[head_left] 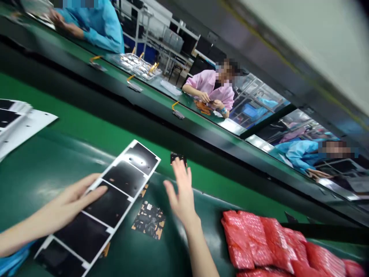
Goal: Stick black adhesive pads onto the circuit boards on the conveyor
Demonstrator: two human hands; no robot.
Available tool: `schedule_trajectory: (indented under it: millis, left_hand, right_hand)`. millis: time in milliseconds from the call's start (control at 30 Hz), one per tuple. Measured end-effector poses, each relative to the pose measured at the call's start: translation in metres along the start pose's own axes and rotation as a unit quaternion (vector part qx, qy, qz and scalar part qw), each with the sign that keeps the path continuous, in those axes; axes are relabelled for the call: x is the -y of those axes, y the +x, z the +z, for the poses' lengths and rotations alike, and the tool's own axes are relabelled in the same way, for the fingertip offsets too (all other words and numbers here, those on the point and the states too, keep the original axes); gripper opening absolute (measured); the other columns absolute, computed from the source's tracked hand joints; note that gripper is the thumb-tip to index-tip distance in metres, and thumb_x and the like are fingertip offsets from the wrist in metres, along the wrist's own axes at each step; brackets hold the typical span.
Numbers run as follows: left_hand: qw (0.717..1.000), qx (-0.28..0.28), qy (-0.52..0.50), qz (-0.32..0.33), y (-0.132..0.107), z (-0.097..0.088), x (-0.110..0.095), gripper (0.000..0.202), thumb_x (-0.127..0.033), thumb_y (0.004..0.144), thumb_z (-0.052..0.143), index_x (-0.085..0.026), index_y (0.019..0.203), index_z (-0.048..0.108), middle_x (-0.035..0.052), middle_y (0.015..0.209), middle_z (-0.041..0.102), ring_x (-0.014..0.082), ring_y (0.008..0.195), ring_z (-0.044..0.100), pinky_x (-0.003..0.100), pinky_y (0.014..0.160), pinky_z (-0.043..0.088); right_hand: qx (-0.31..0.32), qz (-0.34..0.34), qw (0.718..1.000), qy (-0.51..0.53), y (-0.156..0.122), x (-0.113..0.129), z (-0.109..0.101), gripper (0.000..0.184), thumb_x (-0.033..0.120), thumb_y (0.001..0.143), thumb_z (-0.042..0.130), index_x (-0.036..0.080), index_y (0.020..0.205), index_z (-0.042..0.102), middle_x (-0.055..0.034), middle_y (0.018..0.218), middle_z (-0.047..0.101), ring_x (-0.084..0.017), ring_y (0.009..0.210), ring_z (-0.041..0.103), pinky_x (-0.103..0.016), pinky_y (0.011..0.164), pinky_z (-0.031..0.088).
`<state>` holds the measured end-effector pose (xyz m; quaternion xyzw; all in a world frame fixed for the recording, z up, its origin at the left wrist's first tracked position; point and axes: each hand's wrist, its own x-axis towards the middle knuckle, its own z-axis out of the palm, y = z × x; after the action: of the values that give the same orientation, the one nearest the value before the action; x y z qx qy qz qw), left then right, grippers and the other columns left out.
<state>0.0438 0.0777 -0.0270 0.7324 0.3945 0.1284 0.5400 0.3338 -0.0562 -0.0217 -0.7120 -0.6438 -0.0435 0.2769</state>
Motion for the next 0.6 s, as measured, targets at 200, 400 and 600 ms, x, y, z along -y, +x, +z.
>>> schedule_trajectory:
  millis: [200,400,600]
  left_hand:
    - [0.983,0.165,0.022,0.08,-0.015,0.028,-0.018,0.08,-0.07,0.098,0.048,-0.018,0.159,0.045,0.0126,0.159,0.052,0.0326,0.14,0.057,0.038,0.12,0.048]
    - [0.984,0.161,0.013,0.075,-0.009,0.045,-0.025,0.08,-0.075,0.095,0.05,-0.023,0.155,0.053,0.0104,0.154,0.058,0.0328,0.142,0.056,0.04,0.117,0.051]
    - [0.971,0.208,0.023,0.12,-0.007,0.053,-0.063,0.058,-0.066,0.098,0.053,-0.025,0.136,0.067,0.0046,0.133,0.072,0.0255,0.124,0.066,0.033,0.111,0.053]
  right_hand:
    - [-0.006,-0.033,0.995,0.094,-0.025,0.065,-0.01,0.064,0.04,0.104,0.062,0.014,0.16,0.044,-0.0206,0.158,0.055,-0.031,0.15,0.051,-0.06,0.129,0.029]
    - [0.033,0.03,0.978,0.203,-0.042,0.072,-0.017,0.04,0.036,0.1,0.068,0.026,0.138,0.068,-0.0094,0.139,0.074,-0.023,0.129,0.071,-0.052,0.126,0.037]
    - [0.035,0.036,0.975,0.217,-0.049,0.069,-0.041,0.027,0.037,0.099,0.071,0.029,0.124,0.076,-0.0057,0.128,0.079,-0.021,0.117,0.075,-0.051,0.125,0.033]
